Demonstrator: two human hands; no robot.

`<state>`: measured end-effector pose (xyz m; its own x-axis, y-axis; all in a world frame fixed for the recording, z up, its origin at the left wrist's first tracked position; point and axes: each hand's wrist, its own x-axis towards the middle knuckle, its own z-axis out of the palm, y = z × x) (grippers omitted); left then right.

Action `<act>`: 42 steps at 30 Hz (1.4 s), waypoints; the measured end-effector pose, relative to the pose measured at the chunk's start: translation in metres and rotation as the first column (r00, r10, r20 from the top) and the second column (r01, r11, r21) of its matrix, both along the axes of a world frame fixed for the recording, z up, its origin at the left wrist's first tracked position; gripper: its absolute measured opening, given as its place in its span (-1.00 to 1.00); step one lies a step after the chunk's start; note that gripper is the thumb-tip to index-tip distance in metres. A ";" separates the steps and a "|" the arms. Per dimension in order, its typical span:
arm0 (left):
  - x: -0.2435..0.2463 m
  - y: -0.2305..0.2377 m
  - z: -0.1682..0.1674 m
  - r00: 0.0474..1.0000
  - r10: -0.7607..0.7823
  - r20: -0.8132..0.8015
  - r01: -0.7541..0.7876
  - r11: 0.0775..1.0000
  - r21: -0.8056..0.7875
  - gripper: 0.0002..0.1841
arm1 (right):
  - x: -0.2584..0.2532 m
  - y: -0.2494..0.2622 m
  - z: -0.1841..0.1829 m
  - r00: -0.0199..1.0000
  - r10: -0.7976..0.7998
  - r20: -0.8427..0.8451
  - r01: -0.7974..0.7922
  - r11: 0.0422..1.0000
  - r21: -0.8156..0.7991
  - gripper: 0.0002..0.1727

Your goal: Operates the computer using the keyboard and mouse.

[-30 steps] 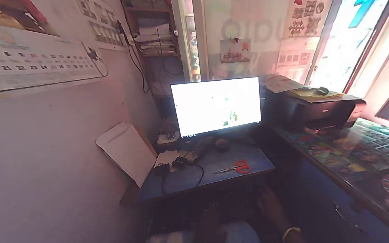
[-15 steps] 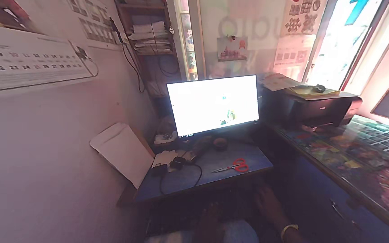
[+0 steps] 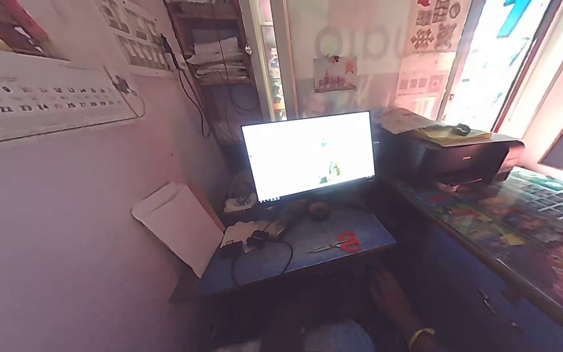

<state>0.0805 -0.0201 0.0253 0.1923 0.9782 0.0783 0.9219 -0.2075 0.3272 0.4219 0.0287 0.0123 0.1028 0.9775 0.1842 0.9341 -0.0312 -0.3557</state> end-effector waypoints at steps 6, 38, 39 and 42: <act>-0.063 -0.012 0.021 0.864 0.503 0.034 -0.503 0.864 -0.013 -0.49 | -0.005 -0.006 0.006 0.997 -0.049 -0.063 0.046 0.998 -0.047 -0.37; -0.091 0.002 -0.047 0.876 0.463 0.133 -0.482 0.847 0.225 -0.36 | -0.001 -0.011 -0.001 0.995 0.083 0.061 -0.090 0.990 0.106 -0.48; -0.092 0.003 -0.049 0.879 0.459 0.129 -0.477 0.849 0.227 -0.37 | -0.002 -0.013 0.000 0.997 0.069 0.042 -0.072 0.995 0.074 -0.48; -0.094 0.006 -0.055 0.887 0.446 0.118 -0.462 0.856 0.232 -0.37 | -0.002 -0.017 0.000 0.998 0.059 0.028 -0.060 0.996 0.062 -0.48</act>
